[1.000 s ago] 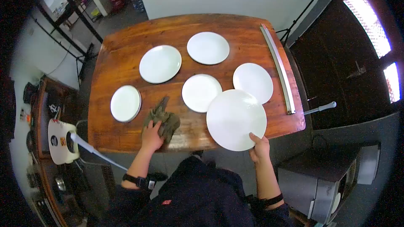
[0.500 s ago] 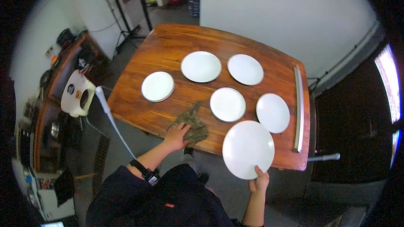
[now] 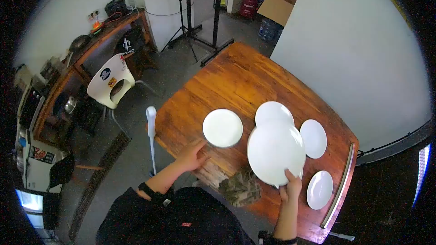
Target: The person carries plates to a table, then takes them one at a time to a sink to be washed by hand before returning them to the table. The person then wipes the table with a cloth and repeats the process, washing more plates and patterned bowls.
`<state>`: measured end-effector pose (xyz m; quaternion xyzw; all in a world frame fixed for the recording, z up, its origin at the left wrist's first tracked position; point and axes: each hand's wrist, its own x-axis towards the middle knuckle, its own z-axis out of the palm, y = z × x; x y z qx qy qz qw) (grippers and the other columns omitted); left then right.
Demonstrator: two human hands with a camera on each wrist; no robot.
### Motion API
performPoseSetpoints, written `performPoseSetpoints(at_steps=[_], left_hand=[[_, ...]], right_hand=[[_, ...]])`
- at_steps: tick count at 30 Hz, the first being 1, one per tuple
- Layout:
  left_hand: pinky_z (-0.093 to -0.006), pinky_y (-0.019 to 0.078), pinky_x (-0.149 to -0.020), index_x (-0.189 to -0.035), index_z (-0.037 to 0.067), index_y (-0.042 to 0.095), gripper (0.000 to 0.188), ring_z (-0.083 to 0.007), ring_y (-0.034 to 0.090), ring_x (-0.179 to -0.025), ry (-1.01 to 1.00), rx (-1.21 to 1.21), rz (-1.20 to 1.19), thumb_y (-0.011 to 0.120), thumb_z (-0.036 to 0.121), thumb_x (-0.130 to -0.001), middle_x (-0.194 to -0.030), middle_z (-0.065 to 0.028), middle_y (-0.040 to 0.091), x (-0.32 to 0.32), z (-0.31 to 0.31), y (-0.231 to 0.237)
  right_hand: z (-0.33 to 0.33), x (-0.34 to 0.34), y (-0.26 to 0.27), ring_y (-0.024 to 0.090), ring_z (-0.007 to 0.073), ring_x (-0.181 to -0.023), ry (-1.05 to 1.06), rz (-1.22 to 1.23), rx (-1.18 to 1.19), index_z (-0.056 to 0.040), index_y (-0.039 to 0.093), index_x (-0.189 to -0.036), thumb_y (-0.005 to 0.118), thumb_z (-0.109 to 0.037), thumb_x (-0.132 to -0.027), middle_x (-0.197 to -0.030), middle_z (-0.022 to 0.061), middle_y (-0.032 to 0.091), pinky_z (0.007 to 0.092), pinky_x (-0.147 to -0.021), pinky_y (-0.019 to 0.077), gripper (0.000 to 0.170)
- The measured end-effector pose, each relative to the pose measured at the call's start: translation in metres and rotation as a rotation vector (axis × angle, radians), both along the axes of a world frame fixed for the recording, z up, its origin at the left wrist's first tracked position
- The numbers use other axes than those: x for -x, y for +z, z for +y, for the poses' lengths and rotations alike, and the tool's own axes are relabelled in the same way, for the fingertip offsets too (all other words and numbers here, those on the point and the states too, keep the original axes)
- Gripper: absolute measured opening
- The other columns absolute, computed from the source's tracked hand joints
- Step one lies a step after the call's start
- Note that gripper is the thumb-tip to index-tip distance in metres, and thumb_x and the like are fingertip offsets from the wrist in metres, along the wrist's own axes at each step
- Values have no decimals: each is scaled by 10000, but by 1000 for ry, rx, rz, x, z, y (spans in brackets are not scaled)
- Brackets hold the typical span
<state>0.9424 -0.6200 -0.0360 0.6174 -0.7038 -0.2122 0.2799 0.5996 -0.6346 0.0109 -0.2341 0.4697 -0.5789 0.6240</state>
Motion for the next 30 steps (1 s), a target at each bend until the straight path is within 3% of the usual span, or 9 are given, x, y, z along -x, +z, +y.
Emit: performPoseSetpoints(at_steps=[4, 5, 8, 10, 15, 20, 27, 30], left_hand=[[-365, 423, -800, -1128, 55, 461, 498, -299, 501, -981, -19, -43, 52, 622, 297, -725, -1122, -147, 483, -36, -22, -9], [-363, 426, -797, -1127, 59, 463, 494, -300, 505, -976, -35, -31, 45, 622, 298, -726, -1129, -147, 480, -44, -26, -14], [-367, 416, -818, -1128, 88, 468, 477, -294, 492, -1006, -22, -173, 56, 617, 306, -730, -1145, -150, 470, -65, -41, 0], [-369, 407, -835, -1128, 96, 469, 465, -290, 479, -1030, -22, -197, 33, 611, 303, -736, -1154, -147, 465, -78, -50, -1], [-364, 390, -867, -1107, 98, 487, 422, -296, 455, -1062, -16, -197, 0, 600, 292, -750, -1154, -138, 470, -92, -60, -6], [-347, 402, -852, -1089, 87, 501, 424, -285, 473, -1038, -5, -228, 123, 617, 302, -742, -1144, -136, 475, -92, -56, -23], [-327, 420, -820, -1117, 66, 482, 456, -257, 507, -979, 36, -272, 215, 620, 293, -747, -1137, -135, 479, -101, -65, -30], [-362, 404, -868, -1138, 71, 466, 476, -279, 468, -1065, 41, -291, 203, 607, 322, -758, -1161, -138, 473, -103, -68, -28]], right_hand=[[-116, -65, -24, 456, 276, -1065, 105, 26, -69, 44, 326, -1204, 437, -2, -807, -1177, 165, 440, 390, -905, 391, 414], [-140, -85, -25, 470, 271, -1039, 83, 20, -127, 63, 372, -1170, 487, 35, -769, -1162, 158, 457, 371, -892, 387, 417], [-200, -140, -38, 532, 267, -929, 108, 132, -211, 47, 399, -1136, 518, 14, -755, -1087, 157, 500, 387, -746, 477, 401], [-228, -171, -46, 535, 282, -920, 104, 182, -246, 46, 399, -1134, 513, 12, -761, -1087, 164, 497, 402, -728, 484, 392], [-272, -208, -72, 533, 295, -914, 142, 211, -283, 53, 386, -1135, 476, 8, -794, -1070, 181, 491, 426, -715, 480, 355], [-288, -214, -90, 525, 307, -941, 142, 179, -285, 55, 411, -1117, 497, 17, -774, -1085, 175, 497, 435, -769, 469, 355], [-296, -214, -85, 550, 285, -891, 139, 253, -327, 38, 418, -1108, 506, -2, -783, -1058, 168, 512, 398, -680, 498, 340], [-303, -211, -94, 552, 285, -884, 140, 226, -340, 31, 413, -1119, 504, -1, -783, -1066, 168, 508, 392, -660, 499, 349]])
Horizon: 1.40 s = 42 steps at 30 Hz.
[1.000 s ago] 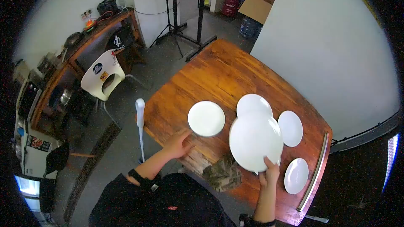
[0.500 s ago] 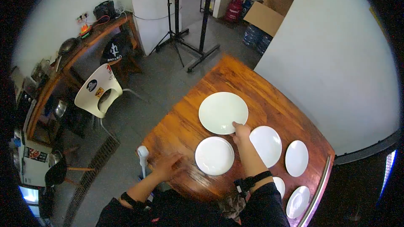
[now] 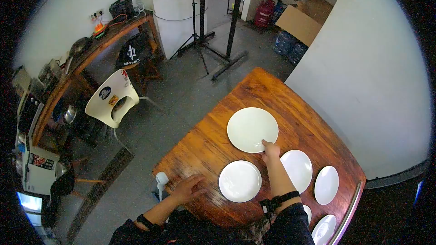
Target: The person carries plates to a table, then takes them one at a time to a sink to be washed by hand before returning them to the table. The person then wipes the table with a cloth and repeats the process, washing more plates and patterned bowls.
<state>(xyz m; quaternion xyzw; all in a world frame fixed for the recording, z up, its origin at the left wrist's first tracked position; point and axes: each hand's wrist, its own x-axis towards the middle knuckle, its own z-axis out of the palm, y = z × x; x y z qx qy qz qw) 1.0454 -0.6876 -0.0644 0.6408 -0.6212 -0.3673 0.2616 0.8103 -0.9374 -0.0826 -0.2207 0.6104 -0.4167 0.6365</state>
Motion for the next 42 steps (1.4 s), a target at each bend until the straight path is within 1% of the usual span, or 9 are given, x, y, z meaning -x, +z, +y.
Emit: performPoseSetpoints(at_steps=[6, 9, 12, 22, 27, 30, 32, 39, 42], left_hand=[[-366, 402, -874, -1128, 60, 468, 473, -298, 465, -1063, -20, 75, 0, 621, 301, -751, -1149, -154, 475, 0, -1, -11], [-344, 426, -802, -1096, 42, 483, 433, -289, 506, -977, -44, 96, -62, 606, 280, -755, -1101, -148, 499, 4, -5, -1], [-344, 419, -816, -1081, 56, 492, 416, -293, 497, -998, -28, 117, 26, 618, 264, -744, -1101, -142, 501, 6, -6, -1], [-340, 420, -825, -1112, 63, 476, 446, -289, 497, -1009, -20, 94, 4, 629, 248, -736, -1117, -128, 495, 1, -3, -4], [-338, 429, -815, -1116, 71, 473, 454, -280, 509, -993, -25, -52, 90, 634, 251, -732, -1115, -119, 496, 4, -4, 10], [-332, 428, -814, -1115, 75, 475, 451, -278, 509, -992, -34, 102, 89, 635, 254, -733, -1115, -117, 496, 5, -1, -11], [-330, 428, -814, -1110, 79, 480, 443, -278, 507, -996, -30, 56, 74, 635, 254, -734, -1114, -117, 496, 3, 1, -7], [-333, 423, -821, -1093, 78, 494, 421, -275, 500, -1011, -23, 89, 53, 632, 252, -736, -1109, -117, 501, -3, 13, 0], [-317, 434, -800, -1085, 62, 499, 420, -265, 517, -976, -11, 107, 36, 645, 225, -726, -1072, -124, 517, -3, 18, -4]], right_hand=[[-4, 4, -11, 540, 289, -917, 21, -33, 28, 28, 389, -1145, 486, 21, -777, -1081, 168, 502, 395, -707, 489, 381], [-5, 5, -18, 531, 286, -937, 21, -93, 34, 23, 386, -1152, 486, 27, -773, -1087, 166, 501, 388, -719, 483, 393], [-6, 7, -25, 528, 281, -942, -2, -55, 38, 38, 388, -1148, 493, 31, -768, -1090, 166, 500, 381, -718, 481, 395], [-2, 7, -26, 549, 281, -899, 4, -48, -6, 51, 401, -1117, 510, -12, -792, -1072, 167, 500, 414, -739, 497, 348], [-3, 8, -34, 572, 271, -855, 49, 154, -49, 56, 426, -1083, 542, -68, -796, -1020, 163, 527, 412, -650, 529, 333], [-4, 8, -37, 589, 272, -800, 91, 261, -115, 62, 450, -1053, 566, -102, -790, -976, 167, 547, 404, -564, 542, 331], [-2, 5, -33, 601, 295, -760, 47, 323, -146, 72, 482, -1013, 603, -122, -758, -977, 192, 542, 392, -480, 546, 342], [-1, 4, -28, 609, 265, -684, 75, 446, -189, 81, 487, -1027, 622, -152, -754, -917, 159, 571, 354, -435, 537, 383], [5, 3, -16, 614, 246, -596, 124, 545, -175, 96, 523, -946, 630, -219, -749, -804, 156, 598, 337, -407, 524, 387]])
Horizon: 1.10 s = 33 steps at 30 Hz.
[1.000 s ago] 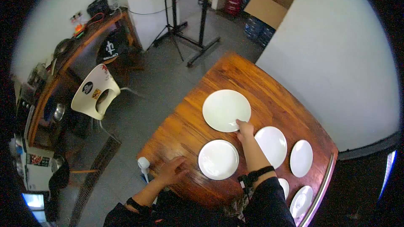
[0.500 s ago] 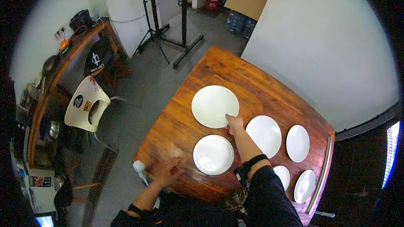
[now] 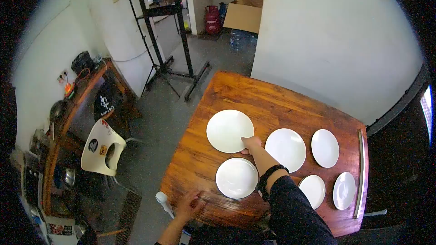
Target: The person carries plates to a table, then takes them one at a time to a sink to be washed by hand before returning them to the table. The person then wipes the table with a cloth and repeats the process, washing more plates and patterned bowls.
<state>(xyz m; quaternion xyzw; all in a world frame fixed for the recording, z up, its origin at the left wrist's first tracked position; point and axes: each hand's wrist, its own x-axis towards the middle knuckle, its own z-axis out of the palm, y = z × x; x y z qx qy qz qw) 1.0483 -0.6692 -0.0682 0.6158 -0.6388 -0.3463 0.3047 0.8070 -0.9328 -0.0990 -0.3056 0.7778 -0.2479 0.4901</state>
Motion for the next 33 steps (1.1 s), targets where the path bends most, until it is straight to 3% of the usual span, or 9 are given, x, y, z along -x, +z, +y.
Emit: performPoseSetpoints(at_steps=[6, 7, 8, 9, 13, 18, 23, 28, 33], left_hand=[[-306, 459, -711, -1064, 46, 512, 418, -221, 544, -845, -55, -2, 22, 665, 183, -701, -995, -127, 531, 9, 7, 22], [-305, 462, -695, -1059, 43, 515, 415, -213, 545, -825, -79, -25, 7, 669, 171, -695, -983, -129, 531, 13, 8, 25], [-296, 454, -670, -1044, 25, 520, 402, -203, 538, -820, -84, 69, 112, 670, 120, -684, -959, -124, 527, 20, 9, 27], [-294, 450, -673, -1047, 21, 519, 399, -198, 533, -818, -90, 74, 109, 665, 105, -686, -955, -119, 526, 25, 9, 26], [-286, 431, -693, -1069, 9, 506, 395, -183, 519, -818, -187, 91, 97, 637, 68, -701, -947, -100, 519, 49, 8, 32], [-285, 420, -717, -1101, 5, 482, 420, -175, 523, -821, -444, -13, 73, 631, 75, -715, -983, -95, 519, 105, 6, 23], [-280, 424, -703, -1086, 16, 495, 406, -170, 539, -812, -963, 61, 40, 635, 72, -709, -1013, -91, 521, 208, 54, 44], [-281, 435, -721, -1071, 11, 502, 388, -185, 549, -825, -1420, -56, 9, 640, 87, -717, -1037, -104, 517, 314, 155, 50], [-289, 444, -737, -1083, -9, 493, 417, -194, 547, -833, -1847, -147, -129, 655, 94, -713, -1030, -117, 533, 393, 242, 3]], right_hand=[[32, 22, 51, 583, 209, -443, 270, 229, 39, 41, 574, -671, 548, -434, -768, -551, 143, 578, 307, -353, 469, 486], [44, 26, 66, 608, 247, -707, 300, 216, 9, 40, 588, -835, 596, -394, -732, -824, 147, 607, 358, -518, 513, 445], [48, 37, 48, 615, 247, -586, 463, 487, 157, 30, 591, -709, 554, -445, -753, -658, 156, 609, 335, -540, 503, 479], [68, 38, 76, 606, 265, -777, 411, 587, 113, 23, 599, -806, 568, -453, -734, -866, 187, 607, 351, -677, 488, 482], [163, 99, 135, 572, 284, -864, 371, 496, 173, -41, 590, -929, 576, -436, -723, -952, 161, 586, 355, -770, 450, 446], [344, 187, 135, 568, 306, -844, -175, 594, 186, -63, 582, -923, 550, -411, -728, -872, 147, 599, 396, -715, 446, 400], [611, 220, 73, 566, 294, -888, -635, 499, -414, -55, 591, -934, 540, -372, -737, -955, 148, 582, 406, -735, 459, 377], [869, 140, -3, 542, 283, -978, -1208, 215, -879, -72, 571, -1021, 535, -395, -755, -1046, 126, 564, 354, -780, 458, 421], [981, -11, -18, 519, 278, -1021, -1711, -115, -1070, -90, 534, -1091, 519, -390, -771, -1126, 96, 529, 366, -814, 443, 438]])
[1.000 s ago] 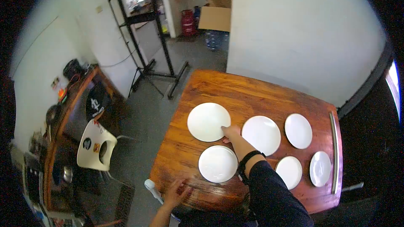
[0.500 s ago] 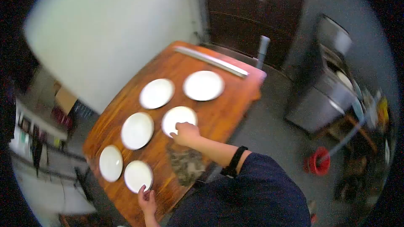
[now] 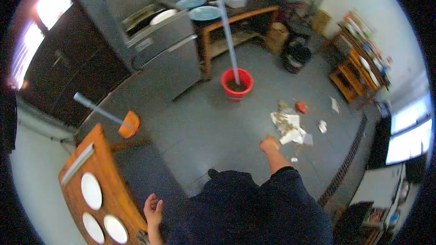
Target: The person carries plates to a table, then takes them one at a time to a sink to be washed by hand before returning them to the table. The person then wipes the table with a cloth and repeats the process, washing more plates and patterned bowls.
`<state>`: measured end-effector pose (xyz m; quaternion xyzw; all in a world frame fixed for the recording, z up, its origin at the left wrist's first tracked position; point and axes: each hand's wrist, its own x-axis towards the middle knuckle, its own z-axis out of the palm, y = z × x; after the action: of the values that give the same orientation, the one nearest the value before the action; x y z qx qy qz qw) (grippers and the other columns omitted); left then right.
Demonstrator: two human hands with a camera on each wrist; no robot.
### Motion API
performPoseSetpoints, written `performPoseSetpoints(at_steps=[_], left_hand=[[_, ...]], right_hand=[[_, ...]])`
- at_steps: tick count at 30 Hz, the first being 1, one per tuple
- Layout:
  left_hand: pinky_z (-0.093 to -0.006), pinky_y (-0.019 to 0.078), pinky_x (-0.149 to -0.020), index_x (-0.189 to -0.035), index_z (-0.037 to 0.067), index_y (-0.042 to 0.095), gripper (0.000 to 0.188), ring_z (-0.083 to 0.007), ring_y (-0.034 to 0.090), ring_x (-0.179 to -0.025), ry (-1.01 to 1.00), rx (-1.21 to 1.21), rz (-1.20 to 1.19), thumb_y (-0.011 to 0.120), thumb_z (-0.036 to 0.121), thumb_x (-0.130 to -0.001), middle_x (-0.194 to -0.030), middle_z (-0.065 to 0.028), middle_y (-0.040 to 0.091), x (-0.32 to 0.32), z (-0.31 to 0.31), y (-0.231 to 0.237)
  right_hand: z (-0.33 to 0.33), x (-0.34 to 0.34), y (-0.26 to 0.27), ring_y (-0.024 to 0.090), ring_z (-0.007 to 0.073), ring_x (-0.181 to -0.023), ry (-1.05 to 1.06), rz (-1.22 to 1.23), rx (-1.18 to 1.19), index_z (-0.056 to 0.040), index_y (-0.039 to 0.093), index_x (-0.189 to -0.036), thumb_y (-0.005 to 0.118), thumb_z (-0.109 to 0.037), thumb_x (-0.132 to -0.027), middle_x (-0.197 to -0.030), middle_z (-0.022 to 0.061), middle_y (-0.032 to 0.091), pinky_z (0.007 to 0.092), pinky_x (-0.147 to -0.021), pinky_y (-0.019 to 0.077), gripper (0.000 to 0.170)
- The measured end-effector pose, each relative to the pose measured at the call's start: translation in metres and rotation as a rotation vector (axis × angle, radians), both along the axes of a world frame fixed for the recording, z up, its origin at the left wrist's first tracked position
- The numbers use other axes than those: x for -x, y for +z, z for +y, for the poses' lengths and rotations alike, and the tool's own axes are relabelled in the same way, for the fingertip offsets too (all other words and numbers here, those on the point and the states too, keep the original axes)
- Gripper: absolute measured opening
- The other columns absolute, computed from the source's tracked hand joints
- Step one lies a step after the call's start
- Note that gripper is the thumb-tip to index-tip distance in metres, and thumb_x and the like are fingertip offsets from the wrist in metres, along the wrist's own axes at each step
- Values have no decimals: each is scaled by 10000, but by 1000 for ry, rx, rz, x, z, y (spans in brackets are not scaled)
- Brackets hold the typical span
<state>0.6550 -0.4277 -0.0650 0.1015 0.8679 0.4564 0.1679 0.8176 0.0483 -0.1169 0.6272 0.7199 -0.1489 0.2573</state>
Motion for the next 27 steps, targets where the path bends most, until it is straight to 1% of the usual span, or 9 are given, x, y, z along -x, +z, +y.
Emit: performPoseSetpoints(at_steps=[5, 10, 12, 14, 16, 22, 24, 26, 27], left_hand=[[-308, 439, -774, -1105, -61, 458, 470, -226, 540, -917, -58, 41, -266, 659, 99, -712, -1062, -176, 526, 49, 22, -77], [-296, 437, -793, -1124, -43, 450, 493, -224, 530, -969, -208, 596, -544, 652, 157, -721, -1091, -172, 521, 85, -12, -140], [-290, 444, -768, -1120, -11, 466, 461, -206, 538, -939, -340, 850, -613, 627, 196, -741, -1068, -150, 537, 99, -29, -163], [-292, 456, -719, -1104, 19, 488, 414, -192, 559, -861, -402, 819, -669, 595, 223, -760, -1016, -124, 563, 113, -75, -217], [-294, 469, -669, -1088, 50, 511, 372, -178, 579, -784, -390, 733, -715, 564, 250, -779, -965, -98, 589, 132, -96, -255], [-325, 472, -609, -940, 59, 606, 261, -191, 599, -712, 87, 704, -650, 547, 258, -782, -893, -85, 619, 233, 73, -196], [-335, 465, -680, -963, 24, 593, 318, -220, 593, -817, -958, 925, 58, 602, 253, -743, -917, -137, 613, 286, 94, -232], [-341, 446, -769, -1035, 27, 559, 407, -234, 566, -914, -144, 590, -335, 632, 269, -716, -1000, -149, 587, 331, 205, -153], [-345, 443, -783, -1065, 27, 536, 437, -236, 562, -921, -139, 527, -269, 635, 268, -714, -1027, -155, 572, 349, 226, -154]], right_hand=[[12, -171, -113, 613, 213, -733, -40, -143, 165, -70, 637, -752, 467, -195, -719, -743, 96, 629, 338, -688, 467, 213], [-22, -219, -112, 597, 211, -783, -400, -173, 444, -98, 645, -792, 474, -272, -747, -785, 97, 620, 345, -691, 460, 248], [-22, -215, -122, 601, 172, -641, -533, -114, 483, -97, 632, -713, 469, -253, -746, -620, 55, 607, 310, -623, 464, 228], [-12, -212, -137, 595, 177, -600, 138, -223, 494, -101, 622, -725, 480, -271, -763, -601, 49, 600, 324, -596, 464, 225], [2, -196, -150, 584, 187, -553, 239, -145, 355, -96, 600, -784, 478, -258, -775, -613, 44, 603, 339, -552, 461, 202], [91, -89, -156, 545, 183, -452, -357, 57, 375, -63, 570, -860, 511, -278, -780, -588, 96, 577, 321, -442, 431, 236], [121, -36, -123, 535, 185, -434, -687, 156, 310, -49, 574, -866, 516, -288, -782, -571, 95, 565, 321, -421, 423, 259], [183, 19, -125, 582, 199, -615, -339, 130, 292, -67, 591, -905, 502, -321, -784, -736, 92, 606, 336, -567, 457, 295], [203, 42, -123, 605, 206, -706, -177, 118, 282, -77, 600, -925, 496, -338, -785, -818, 90, 626, 344, -640, 474, 315]])
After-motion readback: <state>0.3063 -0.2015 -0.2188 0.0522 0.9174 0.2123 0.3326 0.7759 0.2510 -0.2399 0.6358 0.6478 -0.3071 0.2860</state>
